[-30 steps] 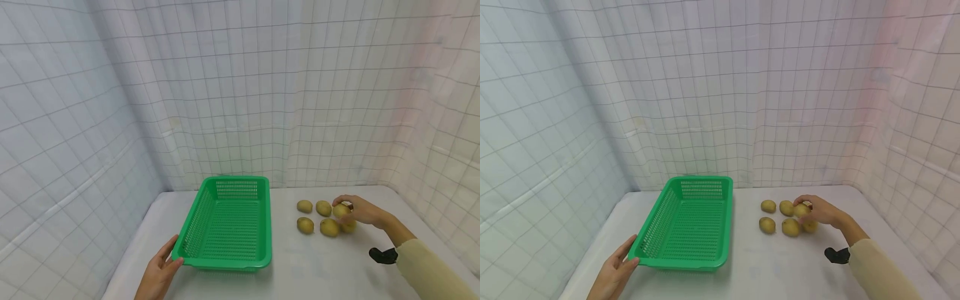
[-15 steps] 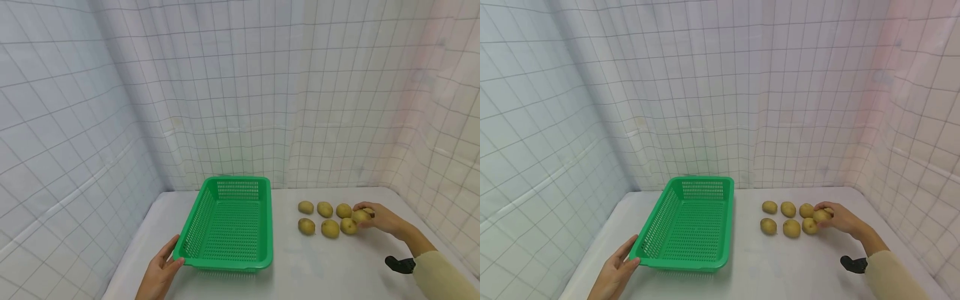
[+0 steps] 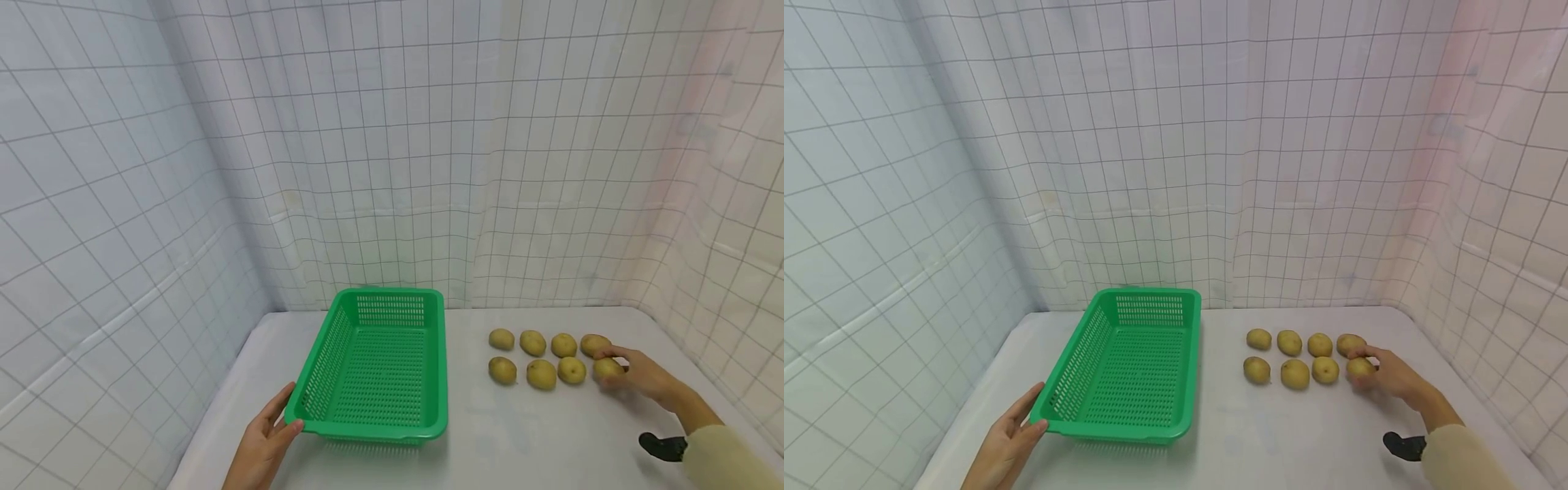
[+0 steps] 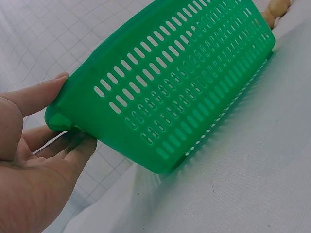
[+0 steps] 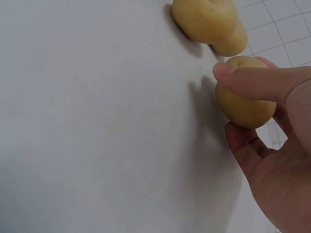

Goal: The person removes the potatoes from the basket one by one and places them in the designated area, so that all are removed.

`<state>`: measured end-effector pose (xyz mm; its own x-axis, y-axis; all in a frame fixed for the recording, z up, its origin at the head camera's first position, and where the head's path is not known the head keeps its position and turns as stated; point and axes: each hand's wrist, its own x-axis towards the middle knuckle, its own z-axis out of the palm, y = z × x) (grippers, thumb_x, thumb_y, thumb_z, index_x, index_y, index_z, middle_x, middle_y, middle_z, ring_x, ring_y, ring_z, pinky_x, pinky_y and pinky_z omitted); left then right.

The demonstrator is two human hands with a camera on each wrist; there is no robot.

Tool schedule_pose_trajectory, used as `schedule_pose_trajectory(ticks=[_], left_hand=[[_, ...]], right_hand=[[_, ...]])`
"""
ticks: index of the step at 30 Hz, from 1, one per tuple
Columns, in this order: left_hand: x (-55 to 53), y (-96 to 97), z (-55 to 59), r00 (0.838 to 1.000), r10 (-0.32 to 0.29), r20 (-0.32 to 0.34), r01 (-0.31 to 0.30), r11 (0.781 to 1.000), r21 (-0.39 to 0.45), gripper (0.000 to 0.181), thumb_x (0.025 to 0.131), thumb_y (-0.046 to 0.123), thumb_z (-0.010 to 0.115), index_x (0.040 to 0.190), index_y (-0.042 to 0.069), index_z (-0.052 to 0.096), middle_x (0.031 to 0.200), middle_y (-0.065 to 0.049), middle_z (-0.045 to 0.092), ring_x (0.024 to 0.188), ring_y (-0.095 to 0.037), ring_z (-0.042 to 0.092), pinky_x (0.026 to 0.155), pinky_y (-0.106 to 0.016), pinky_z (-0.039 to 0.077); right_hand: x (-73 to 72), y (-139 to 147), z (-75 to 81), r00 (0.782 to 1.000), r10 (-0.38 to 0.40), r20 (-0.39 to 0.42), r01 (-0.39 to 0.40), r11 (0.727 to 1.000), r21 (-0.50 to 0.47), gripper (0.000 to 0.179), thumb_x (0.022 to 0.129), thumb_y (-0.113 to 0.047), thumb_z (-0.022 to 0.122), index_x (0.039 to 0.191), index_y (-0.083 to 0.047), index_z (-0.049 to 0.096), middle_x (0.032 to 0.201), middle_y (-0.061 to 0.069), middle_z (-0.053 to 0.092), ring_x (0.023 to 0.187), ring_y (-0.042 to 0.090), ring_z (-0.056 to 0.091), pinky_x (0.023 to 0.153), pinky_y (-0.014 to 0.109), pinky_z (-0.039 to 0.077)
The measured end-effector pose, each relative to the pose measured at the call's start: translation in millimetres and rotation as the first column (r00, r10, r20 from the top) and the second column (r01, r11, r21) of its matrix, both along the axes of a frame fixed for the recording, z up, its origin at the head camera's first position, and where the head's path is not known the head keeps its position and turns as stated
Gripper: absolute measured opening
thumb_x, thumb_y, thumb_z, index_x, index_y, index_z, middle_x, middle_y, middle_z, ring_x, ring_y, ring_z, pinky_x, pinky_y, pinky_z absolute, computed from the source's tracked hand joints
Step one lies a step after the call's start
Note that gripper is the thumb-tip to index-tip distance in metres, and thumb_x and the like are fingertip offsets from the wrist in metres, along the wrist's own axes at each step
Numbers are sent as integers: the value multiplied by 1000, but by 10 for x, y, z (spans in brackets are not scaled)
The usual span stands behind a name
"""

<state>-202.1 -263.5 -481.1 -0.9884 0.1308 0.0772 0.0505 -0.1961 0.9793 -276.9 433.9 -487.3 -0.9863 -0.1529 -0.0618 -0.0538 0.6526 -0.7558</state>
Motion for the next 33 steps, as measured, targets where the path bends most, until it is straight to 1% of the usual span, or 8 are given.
schedule_pose_trajectory(ticks=[3,7,16,20,25,27,30,33], left_hand=[[-9,2,-2,1000,-5,-2,5,1000,-1,79,103,-2,60,162,-7,8,165,-21,6,128,-1,53,104,-25,47],[-11,4,-18,1000,-13,-10,13,1000,3,78,104,-2,59,162,-7,8,165,-21,6,128,-1,53,104,-25,47],[-27,20,-12,999,-25,-23,26,1000,9,77,104,-3,58,162,-8,7,165,-21,6,129,-3,52,105,-25,46],[-34,31,-4,999,-26,-23,26,1000,9,78,103,-3,58,162,-7,8,164,-21,7,129,-3,53,104,-25,47],[-35,18,-6,998,-45,-33,45,999,4,78,103,-3,58,162,-8,7,164,-21,7,129,-4,53,104,-25,47],[-29,2,-9,998,-52,-32,52,999,0,78,103,-3,58,162,-8,6,164,-21,6,130,-5,53,104,-24,47],[-15,-33,18,999,-49,0,49,998,-50,77,104,0,59,163,-5,10,164,-20,8,132,-12,53,102,-25,49],[-7,-87,121,998,-29,51,38,983,-181,77,104,7,63,164,2,16,166,-18,13,138,-28,48,102,-30,51]], right_hand=[[10,12,-42,1000,-1,-12,1,1000,8,57,87,-16,85,133,3,57,147,37,39,129,59,40,97,66,43],[30,-4,-37,1000,8,-4,-8,1000,3,55,89,-14,83,133,4,55,146,38,38,128,60,41,95,63,45],[36,-24,1,1000,5,4,-5,1000,31,58,89,-16,83,134,4,53,140,34,44,123,51,46,92,58,46],[44,-15,7,1000,14,-10,-13,1000,24,59,88,-16,83,134,6,53,140,34,46,125,52,45,93,58,46],[54,-7,0,1000,8,-25,-8,999,36,59,87,-15,84,134,7,55,140,35,47,126,52,45,94,58,45],[53,-5,4,1000,5,-27,-4,999,37,58,89,-17,82,135,8,55,141,37,46,125,54,46,94,57,46],[41,3,20,1000,0,-29,1,999,41,57,93,-21,78,136,10,55,141,38,46,123,53,49,92,54,50],[18,9,68,1000,8,-22,-7,1000,30,56,96,-23,75,136,10,55,140,37,48,122,53,52,92,53,52]])
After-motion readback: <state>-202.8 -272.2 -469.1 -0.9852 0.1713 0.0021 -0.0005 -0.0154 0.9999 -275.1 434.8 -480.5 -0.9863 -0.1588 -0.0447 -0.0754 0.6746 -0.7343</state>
